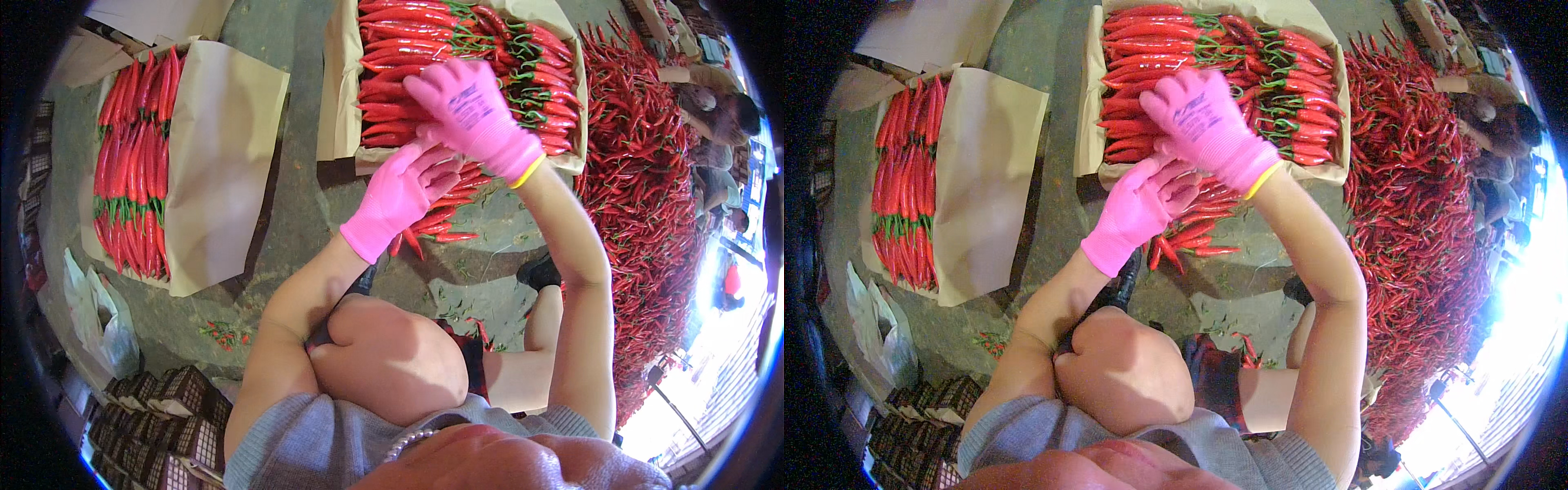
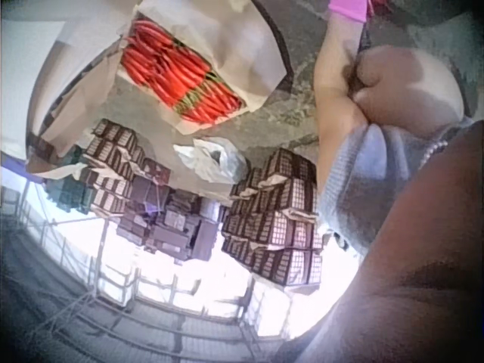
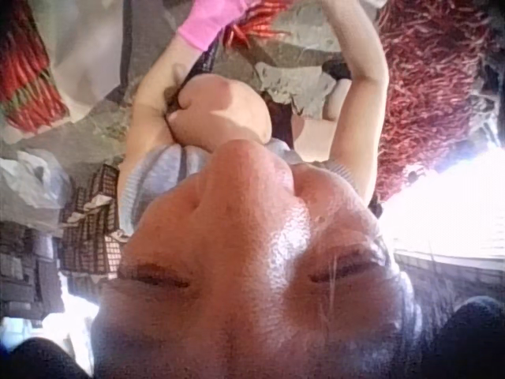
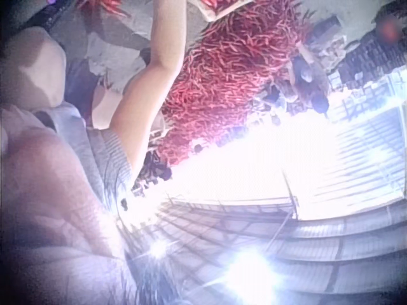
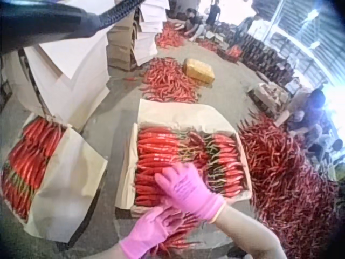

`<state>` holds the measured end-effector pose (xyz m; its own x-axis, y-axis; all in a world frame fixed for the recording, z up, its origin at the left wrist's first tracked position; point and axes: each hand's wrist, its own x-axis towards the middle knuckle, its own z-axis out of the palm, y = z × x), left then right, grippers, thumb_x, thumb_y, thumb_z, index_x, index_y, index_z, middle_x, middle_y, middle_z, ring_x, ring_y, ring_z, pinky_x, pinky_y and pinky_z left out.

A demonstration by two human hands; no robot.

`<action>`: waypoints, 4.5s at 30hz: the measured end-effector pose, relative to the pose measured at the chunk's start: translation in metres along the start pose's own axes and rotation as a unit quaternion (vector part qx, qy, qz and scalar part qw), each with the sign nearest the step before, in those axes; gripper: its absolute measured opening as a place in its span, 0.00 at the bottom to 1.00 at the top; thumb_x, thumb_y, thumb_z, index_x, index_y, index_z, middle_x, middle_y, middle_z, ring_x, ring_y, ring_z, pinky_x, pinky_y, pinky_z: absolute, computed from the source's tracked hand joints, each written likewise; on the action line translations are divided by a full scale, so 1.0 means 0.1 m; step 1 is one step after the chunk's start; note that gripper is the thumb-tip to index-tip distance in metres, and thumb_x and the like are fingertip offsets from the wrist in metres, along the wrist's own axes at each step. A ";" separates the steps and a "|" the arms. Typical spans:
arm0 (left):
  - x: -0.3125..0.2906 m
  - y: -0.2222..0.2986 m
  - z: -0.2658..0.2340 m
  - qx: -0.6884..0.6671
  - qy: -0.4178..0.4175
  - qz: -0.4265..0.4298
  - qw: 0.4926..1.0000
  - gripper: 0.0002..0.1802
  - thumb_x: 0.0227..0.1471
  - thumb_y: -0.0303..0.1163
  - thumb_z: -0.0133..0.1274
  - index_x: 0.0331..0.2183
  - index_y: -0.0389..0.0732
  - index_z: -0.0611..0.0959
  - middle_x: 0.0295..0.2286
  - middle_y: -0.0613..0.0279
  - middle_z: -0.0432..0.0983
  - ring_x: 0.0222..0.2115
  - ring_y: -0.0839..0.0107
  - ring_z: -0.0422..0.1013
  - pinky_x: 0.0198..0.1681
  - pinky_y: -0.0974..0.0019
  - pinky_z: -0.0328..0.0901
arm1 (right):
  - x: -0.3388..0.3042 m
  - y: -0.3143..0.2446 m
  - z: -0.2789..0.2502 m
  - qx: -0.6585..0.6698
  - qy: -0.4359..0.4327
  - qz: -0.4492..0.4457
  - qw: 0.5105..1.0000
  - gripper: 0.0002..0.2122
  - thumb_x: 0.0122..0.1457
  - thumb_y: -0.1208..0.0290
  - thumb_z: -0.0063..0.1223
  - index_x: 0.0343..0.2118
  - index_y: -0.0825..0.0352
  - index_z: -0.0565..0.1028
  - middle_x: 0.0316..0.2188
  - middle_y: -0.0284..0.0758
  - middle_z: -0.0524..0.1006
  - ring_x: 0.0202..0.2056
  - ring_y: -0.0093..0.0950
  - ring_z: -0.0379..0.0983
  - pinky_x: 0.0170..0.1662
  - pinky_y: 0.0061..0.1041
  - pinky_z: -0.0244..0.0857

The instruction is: The person sorts red chili peppers by hand and places them into cardboard boxes while sitting on the floor.

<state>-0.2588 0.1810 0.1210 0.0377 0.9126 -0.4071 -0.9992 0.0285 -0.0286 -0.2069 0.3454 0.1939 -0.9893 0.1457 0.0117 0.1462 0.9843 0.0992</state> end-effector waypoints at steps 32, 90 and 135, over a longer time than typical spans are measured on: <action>0.32 1.31 0.41 0.895 0.030 0.385 0.225 0.10 0.52 0.40 0.57 0.35 0.46 0.82 0.32 0.60 0.80 0.33 0.58 0.77 0.36 0.59 0.70 | 0.29 0.83 0.17 0.246 0.044 0.233 0.940 0.23 0.48 0.67 0.56 0.50 0.65 0.74 0.40 0.47 0.79 0.45 0.44 0.75 0.50 0.40 0.68; 0.41 1.23 0.56 0.923 0.026 0.342 0.172 0.09 0.54 0.41 0.55 0.34 0.48 0.81 0.31 0.61 0.79 0.33 0.59 0.77 0.36 0.58 0.70 | -1.41 -0.42 0.09 0.649 0.216 0.465 0.562 0.14 0.52 0.81 0.50 0.44 0.69 0.74 0.28 0.24 0.73 0.25 0.12 0.65 0.28 0.15 0.60; 1.07 -0.52 -0.78 0.854 0.087 -0.019 0.513 0.14 0.51 0.36 0.55 0.37 0.37 0.79 0.26 0.60 0.75 0.24 0.71 0.70 0.28 0.64 0.65 | -3.04 -0.54 2.00 0.231 0.057 0.414 0.879 0.18 0.52 0.68 0.53 0.49 0.57 0.71 0.43 0.36 0.75 0.46 0.37 0.73 0.46 0.37 0.68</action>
<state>-0.2012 0.2454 0.0075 -0.0892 0.8521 -0.5157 0.4526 0.4959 0.7411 0.0864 0.2677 -0.0143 -0.5339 0.8455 -0.0070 0.7748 0.4860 -0.4042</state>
